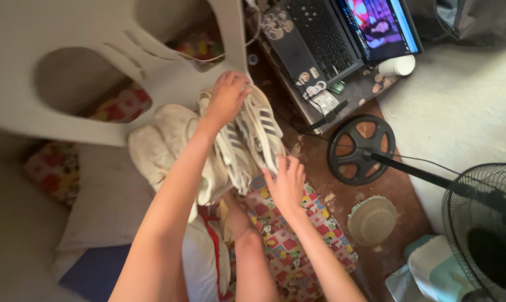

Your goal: The person sits on the floor and pulls the laces out of several pairs of white sneakers resting on a plastic chair, then threads a lace back through the eyelets of one sneaker on the windowsill and ties it.

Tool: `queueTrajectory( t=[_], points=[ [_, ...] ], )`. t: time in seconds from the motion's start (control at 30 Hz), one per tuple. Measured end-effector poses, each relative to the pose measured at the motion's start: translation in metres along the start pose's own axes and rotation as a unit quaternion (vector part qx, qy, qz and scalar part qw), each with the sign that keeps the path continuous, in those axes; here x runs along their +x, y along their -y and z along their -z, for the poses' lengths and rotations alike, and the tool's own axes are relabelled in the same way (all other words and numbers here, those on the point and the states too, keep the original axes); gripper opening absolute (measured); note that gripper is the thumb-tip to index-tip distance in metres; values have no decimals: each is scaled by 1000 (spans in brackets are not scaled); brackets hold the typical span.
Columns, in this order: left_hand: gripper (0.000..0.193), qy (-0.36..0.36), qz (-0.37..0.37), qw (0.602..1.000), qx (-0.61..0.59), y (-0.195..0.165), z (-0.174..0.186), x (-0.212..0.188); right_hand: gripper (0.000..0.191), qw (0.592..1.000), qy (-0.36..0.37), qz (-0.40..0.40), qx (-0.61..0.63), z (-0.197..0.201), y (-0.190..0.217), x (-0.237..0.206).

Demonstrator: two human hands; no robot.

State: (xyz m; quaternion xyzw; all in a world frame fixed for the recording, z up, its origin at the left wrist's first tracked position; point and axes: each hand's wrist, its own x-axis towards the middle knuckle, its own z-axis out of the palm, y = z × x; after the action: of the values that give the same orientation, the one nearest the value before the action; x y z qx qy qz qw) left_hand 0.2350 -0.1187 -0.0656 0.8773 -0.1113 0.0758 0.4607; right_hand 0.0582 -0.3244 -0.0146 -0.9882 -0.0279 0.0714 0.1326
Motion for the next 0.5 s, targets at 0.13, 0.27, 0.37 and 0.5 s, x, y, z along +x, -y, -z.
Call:
queueTrajectory(
  t=[0.13,0.27,0.37,0.5],
  points=[
    [17,-59,142,985,-76,-5,73,-60,34,991,85,26,102,26,25,-14],
    [27,-67,409,910,-26,-16,134,-151,21,942,232,22,243,12,73,-29],
    [30,-40,308,951,-7,-29,131,-190,22,933,256,44,250,-18,109,-11],
    [36,3,253,957,145,-38,104,-195,23,927,253,34,275,-27,145,7]
  ],
)
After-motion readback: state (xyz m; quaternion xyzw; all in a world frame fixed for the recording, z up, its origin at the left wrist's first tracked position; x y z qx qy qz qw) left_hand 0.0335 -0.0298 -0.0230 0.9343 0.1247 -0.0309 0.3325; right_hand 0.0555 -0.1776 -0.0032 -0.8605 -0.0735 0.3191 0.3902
